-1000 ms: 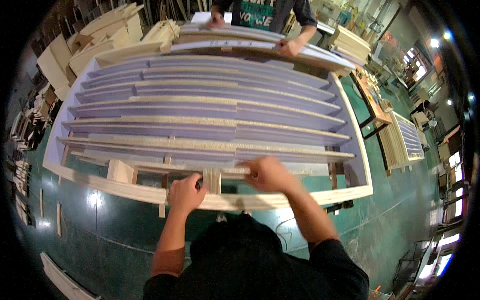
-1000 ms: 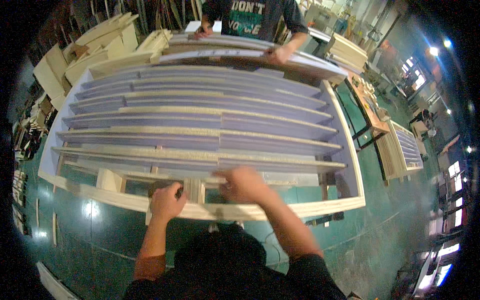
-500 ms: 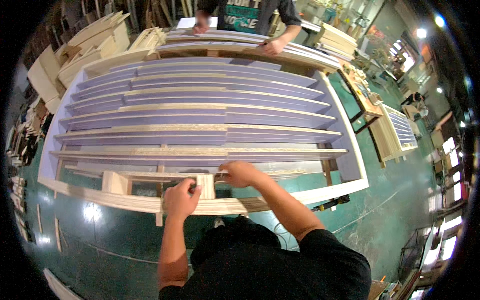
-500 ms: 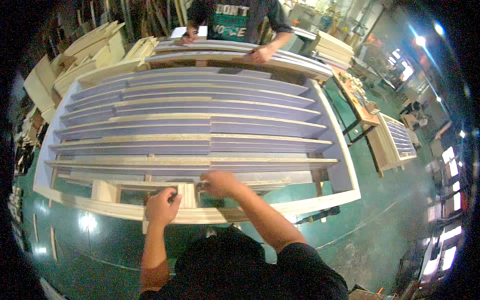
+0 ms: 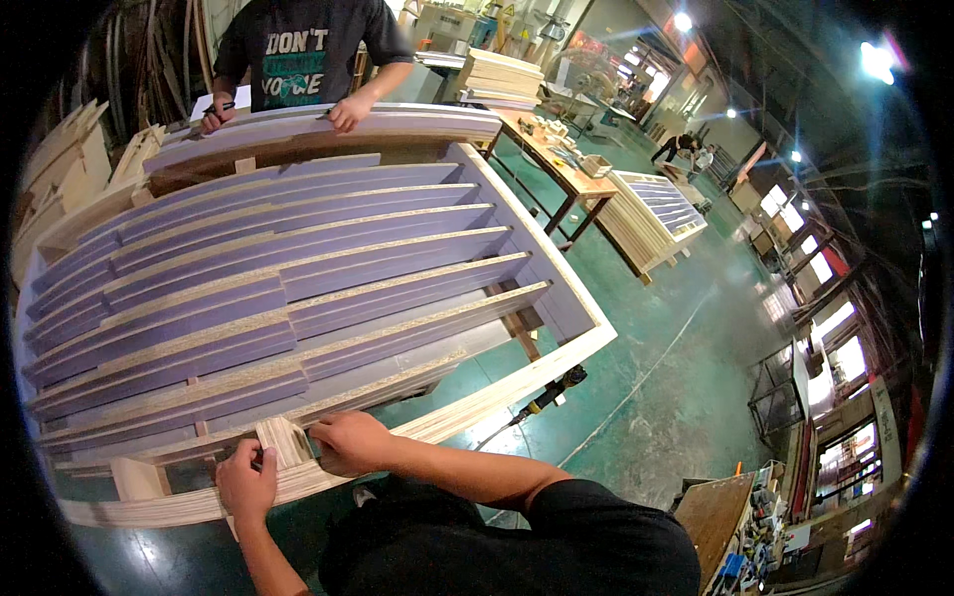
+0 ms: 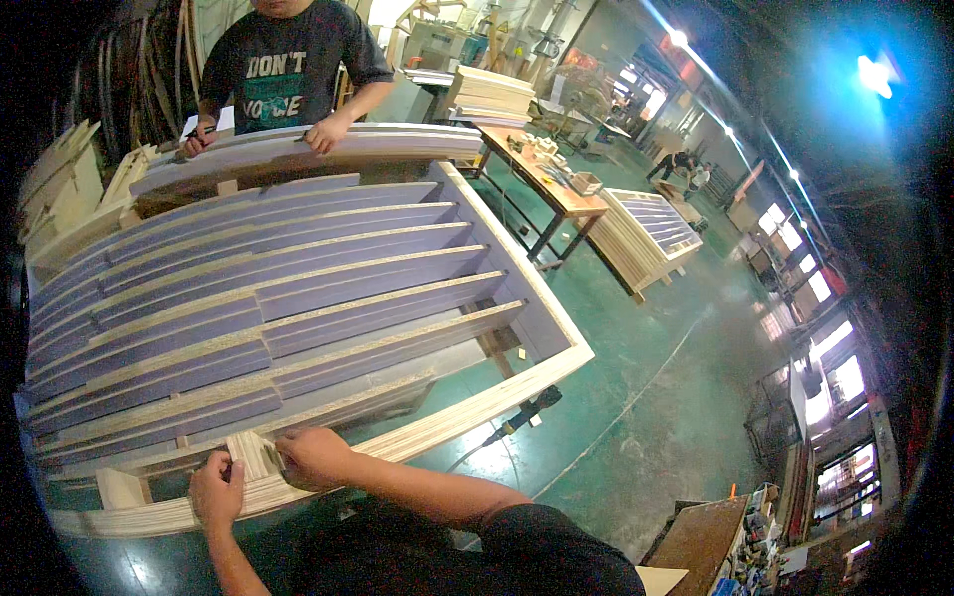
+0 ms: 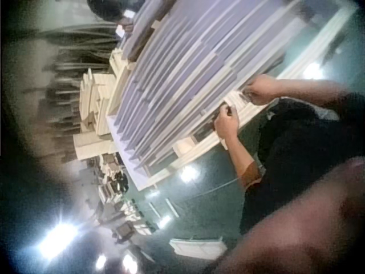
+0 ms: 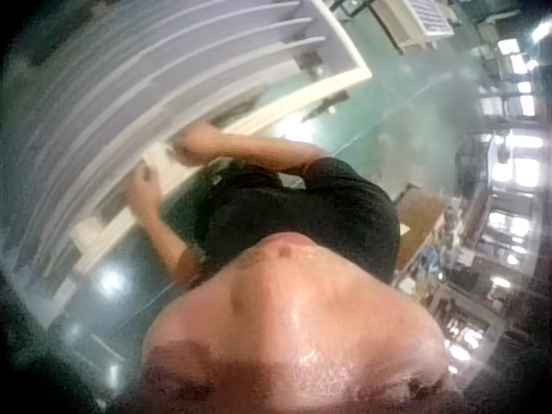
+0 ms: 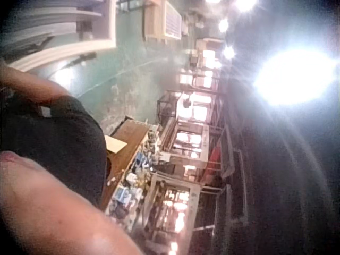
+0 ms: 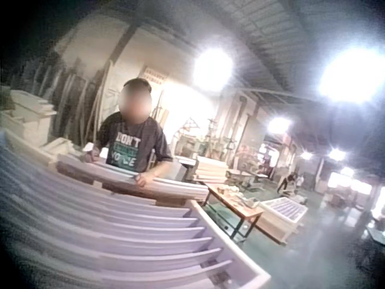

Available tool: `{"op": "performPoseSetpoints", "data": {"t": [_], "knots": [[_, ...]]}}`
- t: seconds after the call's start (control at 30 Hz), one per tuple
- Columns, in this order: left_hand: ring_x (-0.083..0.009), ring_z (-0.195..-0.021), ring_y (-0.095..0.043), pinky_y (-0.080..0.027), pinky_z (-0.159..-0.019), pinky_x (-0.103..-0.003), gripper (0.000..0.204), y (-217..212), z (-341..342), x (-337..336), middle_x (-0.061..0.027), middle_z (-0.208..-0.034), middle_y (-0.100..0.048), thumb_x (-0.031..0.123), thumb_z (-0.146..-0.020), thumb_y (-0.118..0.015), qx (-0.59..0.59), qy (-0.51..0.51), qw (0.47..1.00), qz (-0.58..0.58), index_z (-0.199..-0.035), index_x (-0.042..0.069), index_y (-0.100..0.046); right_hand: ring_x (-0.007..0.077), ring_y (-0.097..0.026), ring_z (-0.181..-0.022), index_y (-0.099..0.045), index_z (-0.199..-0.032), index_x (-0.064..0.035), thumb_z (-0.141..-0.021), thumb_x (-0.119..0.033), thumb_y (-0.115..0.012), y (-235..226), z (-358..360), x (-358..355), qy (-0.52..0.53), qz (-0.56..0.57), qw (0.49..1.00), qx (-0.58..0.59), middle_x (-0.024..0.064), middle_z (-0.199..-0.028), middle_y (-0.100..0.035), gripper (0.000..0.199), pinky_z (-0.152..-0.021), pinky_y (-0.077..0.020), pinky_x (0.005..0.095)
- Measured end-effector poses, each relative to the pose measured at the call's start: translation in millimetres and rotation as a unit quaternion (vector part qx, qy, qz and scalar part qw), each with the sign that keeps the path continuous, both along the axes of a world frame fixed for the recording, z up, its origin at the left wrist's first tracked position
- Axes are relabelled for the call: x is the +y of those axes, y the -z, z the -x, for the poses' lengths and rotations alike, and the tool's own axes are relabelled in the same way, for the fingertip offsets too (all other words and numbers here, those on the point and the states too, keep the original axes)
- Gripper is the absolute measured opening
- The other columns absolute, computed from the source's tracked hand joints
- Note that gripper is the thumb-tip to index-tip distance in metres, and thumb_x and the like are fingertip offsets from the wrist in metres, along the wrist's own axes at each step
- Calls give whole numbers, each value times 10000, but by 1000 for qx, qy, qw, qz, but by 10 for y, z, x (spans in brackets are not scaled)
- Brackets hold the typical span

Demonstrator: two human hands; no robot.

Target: The person uses a nail gun to attach small wooden blocks to a large wooden frame with horizontal slats. They retrieve blocks from a nearby bucket, position them on the frame, and secure them with the nail gun. The person also adjusts the frame and aligns the blocks during the process.

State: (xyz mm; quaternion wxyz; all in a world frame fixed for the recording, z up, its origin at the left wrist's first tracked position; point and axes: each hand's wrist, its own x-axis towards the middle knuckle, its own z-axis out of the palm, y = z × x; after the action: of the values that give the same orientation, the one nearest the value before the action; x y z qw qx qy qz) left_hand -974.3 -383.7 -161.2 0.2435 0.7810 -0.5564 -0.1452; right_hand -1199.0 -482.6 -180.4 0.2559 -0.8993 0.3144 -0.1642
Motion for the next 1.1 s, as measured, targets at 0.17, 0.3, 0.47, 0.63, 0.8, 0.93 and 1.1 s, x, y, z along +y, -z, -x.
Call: {"op": "performPoseSetpoints", "data": {"t": [0.17, 0.3, 0.47, 0.63, 0.8, 0.93, 1.1], "knots": [[-370, -788, -660, -479, -831, -470, 287, 3, -49, 13, -129, -810, -730, 362, -895, -710, 1, -2, 1000, -9, -954, 81, -704, 452, -671, -835, -628, -957, -30, -824, -231, -660, -120, -61, -34, -26, -50, 998, 35, 206, -908, -677, 243, -722, -541, 560], [-381, -782, -666, -484, -824, -469, 300, -32, -53, 37, -145, -806, -732, 371, -899, -702, -17, -6, 1000, -17, -933, 73, -712, 451, -674, -831, -628, -966, -29, -826, -239, -658, -119, -94, -17, -22, -54, 997, 47, 209, -906, -682, 254, -726, -542, 565], [-404, -779, -656, -482, -814, -485, 322, -125, -26, 12, -159, -780, -714, 387, -918, -678, -37, 11, 999, -14, -903, 66, -707, 440, -683, -859, -641, -980, -38, -824, -244, -660, -136, -93, -48, -31, -50, 998, 32, 198, -948, -694, 260, -750, -552, 555], [-415, -775, -648, -480, -794, -504, 340, -114, -8, 13, -166, -773, -706, 403, -927, -665, -50, 17, 999, -12, -886, 67, -702, 450, -654, -809, -614, -913, -47, -810, -156, -634, -130, -69, -39, -25, -30, 999, -2, 180, -871, -651, 151, -679, -518, 550], [-399, -772, -656, -494, -832, -495, 334, -164, 18, 4, -160, -781, -711, 416, -928, -666, -38, 18, 998, -53, -943, 88, -727, 451, -658, -807, -624, -935, -56, -807, -161, -642, -15, -50, -33, -11, -36, 999, 16, 189, -876, -658, 166, -678, -517, 554], [-371, -784, -683, -518, -838, -468, 336, -117, -70, 24, -137, -806, -728, 425, -936, -662, -16, 15, 996, -86, -1046, 118, -745, 401, -694, -788, -666, -1091, -111, -849, -252, -665, 56, -112, 23, -15, -93, 985, 146, 187, -909, -712, 279, -706, -554, 555], [-351, -868, -742, -578, -774, -469, 436, -441, -80, -99, -122, -977, -779, 473, -948, -646, -22, 4, 999, -28, -1254, 169, -707, 402, -688, -785, -616, -1361, -168, -843, -189, -627, -571, -142, -170, 2, 16, 998, 54, 172, -881, -709, 518, -672, -543, 519]]}}
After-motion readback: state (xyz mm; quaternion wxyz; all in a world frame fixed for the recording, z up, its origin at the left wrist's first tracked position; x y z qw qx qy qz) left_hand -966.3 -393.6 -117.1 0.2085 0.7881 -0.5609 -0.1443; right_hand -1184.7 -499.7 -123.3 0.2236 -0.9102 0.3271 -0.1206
